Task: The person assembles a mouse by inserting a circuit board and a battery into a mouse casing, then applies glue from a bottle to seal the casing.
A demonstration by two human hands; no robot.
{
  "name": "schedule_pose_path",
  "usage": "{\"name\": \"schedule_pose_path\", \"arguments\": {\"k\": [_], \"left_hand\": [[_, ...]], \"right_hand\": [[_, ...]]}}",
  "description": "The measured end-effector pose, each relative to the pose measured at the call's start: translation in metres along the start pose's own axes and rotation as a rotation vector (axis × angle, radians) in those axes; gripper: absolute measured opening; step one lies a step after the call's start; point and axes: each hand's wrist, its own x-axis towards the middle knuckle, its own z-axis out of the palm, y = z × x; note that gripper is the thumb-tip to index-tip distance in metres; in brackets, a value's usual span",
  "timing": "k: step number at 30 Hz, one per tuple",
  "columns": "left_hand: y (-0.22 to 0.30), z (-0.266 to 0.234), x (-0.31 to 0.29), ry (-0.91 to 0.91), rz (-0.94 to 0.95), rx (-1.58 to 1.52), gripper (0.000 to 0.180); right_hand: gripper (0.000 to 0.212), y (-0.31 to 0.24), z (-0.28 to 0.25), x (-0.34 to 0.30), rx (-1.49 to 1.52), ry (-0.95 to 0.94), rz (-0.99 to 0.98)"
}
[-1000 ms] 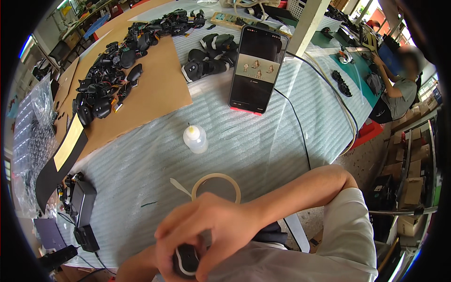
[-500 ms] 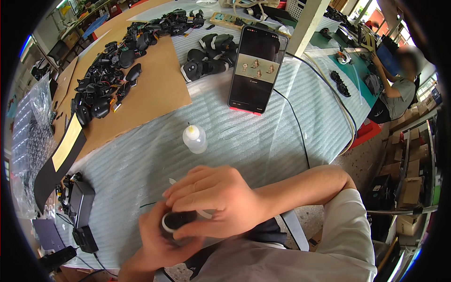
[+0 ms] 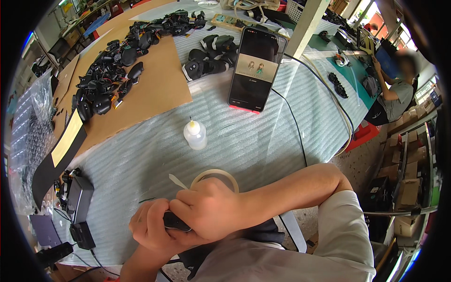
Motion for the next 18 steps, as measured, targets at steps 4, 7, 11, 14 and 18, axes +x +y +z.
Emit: {"name": "schedule_pose_path", "arguments": {"k": [4,7,11,14,18], "left_hand": [[-0.001,0.006,0.011,-0.025,-0.024,-0.037,0.039],[0.007,0.002,0.006,-0.068,-0.145,-0.075,0.039],[0.003,-0.002,0.007,-0.202,-0.253,-0.3,0.042],[0.002,0.0,0.008,-0.251,-0.251,-0.361,0.045],[-0.003,-0.012,0.002,-0.284,-0.353,-0.686,0.05]], "right_hand": [[0.037,0.006,-0.007,0.005,-0.066,0.003,0.037],[0.04,-0.001,-0.006,0.001,-0.033,-0.094,0.069],[0.043,0.001,-0.014,0.003,-0.003,-0.204,0.041],[0.047,0.003,-0.02,0.001,-0.002,-0.342,0.052],[0.043,0.013,-0.026,0.003,0.344,-0.38,0.042]]}}
